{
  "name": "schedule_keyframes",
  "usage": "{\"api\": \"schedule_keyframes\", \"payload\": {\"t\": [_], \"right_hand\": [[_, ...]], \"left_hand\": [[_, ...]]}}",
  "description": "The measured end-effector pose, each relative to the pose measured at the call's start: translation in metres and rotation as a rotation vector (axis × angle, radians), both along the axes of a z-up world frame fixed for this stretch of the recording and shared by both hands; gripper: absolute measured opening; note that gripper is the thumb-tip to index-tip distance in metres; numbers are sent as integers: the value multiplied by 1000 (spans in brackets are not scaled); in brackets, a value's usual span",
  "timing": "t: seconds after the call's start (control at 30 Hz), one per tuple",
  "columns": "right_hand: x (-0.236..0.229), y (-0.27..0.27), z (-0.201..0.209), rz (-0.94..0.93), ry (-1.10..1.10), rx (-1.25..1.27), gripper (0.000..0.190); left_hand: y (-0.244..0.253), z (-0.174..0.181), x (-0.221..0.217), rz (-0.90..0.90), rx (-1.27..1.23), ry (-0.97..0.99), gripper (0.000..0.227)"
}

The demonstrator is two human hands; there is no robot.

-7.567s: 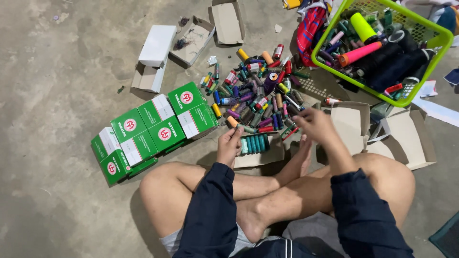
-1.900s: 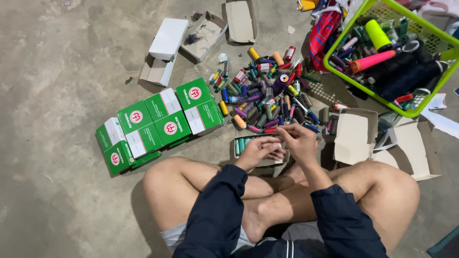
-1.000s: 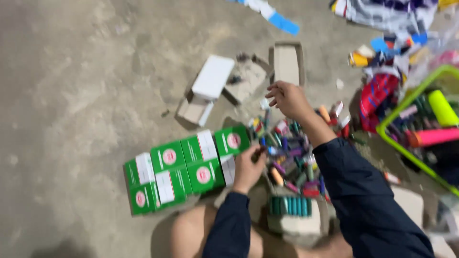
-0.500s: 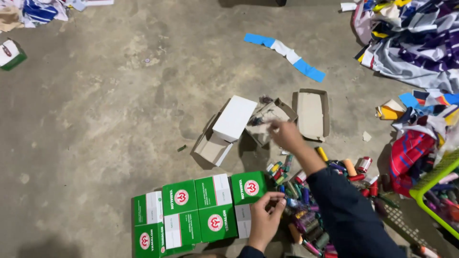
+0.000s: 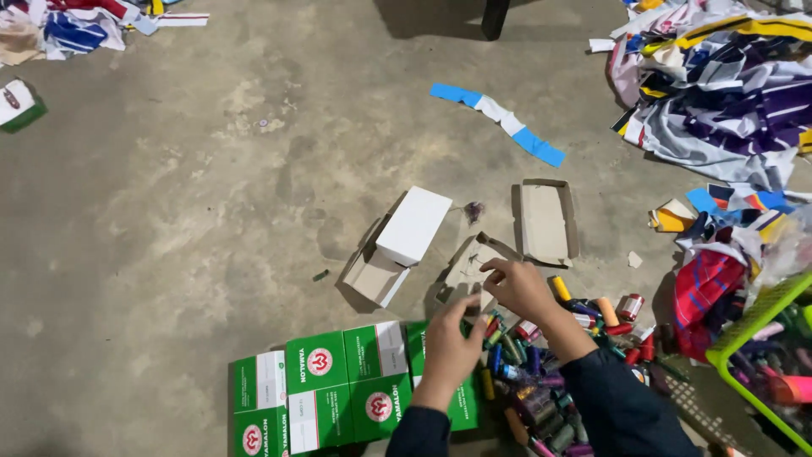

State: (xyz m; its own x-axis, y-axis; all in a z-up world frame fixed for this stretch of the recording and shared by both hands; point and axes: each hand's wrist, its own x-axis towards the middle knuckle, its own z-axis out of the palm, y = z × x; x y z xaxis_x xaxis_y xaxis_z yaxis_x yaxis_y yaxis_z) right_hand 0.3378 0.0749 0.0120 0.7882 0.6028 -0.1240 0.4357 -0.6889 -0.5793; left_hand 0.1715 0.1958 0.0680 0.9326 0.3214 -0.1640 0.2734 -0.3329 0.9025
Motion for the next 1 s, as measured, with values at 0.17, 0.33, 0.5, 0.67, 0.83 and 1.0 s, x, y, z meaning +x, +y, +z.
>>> {"api": "schedule_keyframes", "payload": {"t": [0.17,0.33,0.5,0.67,0.83,1.0], "right_hand": [[18,1,-3,-77,46,58,42],[71,19,-39,-189,-162,166,22],[117,56,-60,-173,-192,-28,61],[146,77,-121,-7,-295,-51,45],[133,71,-122,2,-261,-113,23],[80,49,-22,-279,-403,493,11]], "left_hand": [[17,-50,16,-105,416,-103,39],[9,-107,19,-147,550,28,37],[3,-119,29,-20,479,45,27],[12,-109,37,-97,473,121,29],[12,-107,32,-119,453,147,30],[14,-116,30,-12,480,-9,13]]}}
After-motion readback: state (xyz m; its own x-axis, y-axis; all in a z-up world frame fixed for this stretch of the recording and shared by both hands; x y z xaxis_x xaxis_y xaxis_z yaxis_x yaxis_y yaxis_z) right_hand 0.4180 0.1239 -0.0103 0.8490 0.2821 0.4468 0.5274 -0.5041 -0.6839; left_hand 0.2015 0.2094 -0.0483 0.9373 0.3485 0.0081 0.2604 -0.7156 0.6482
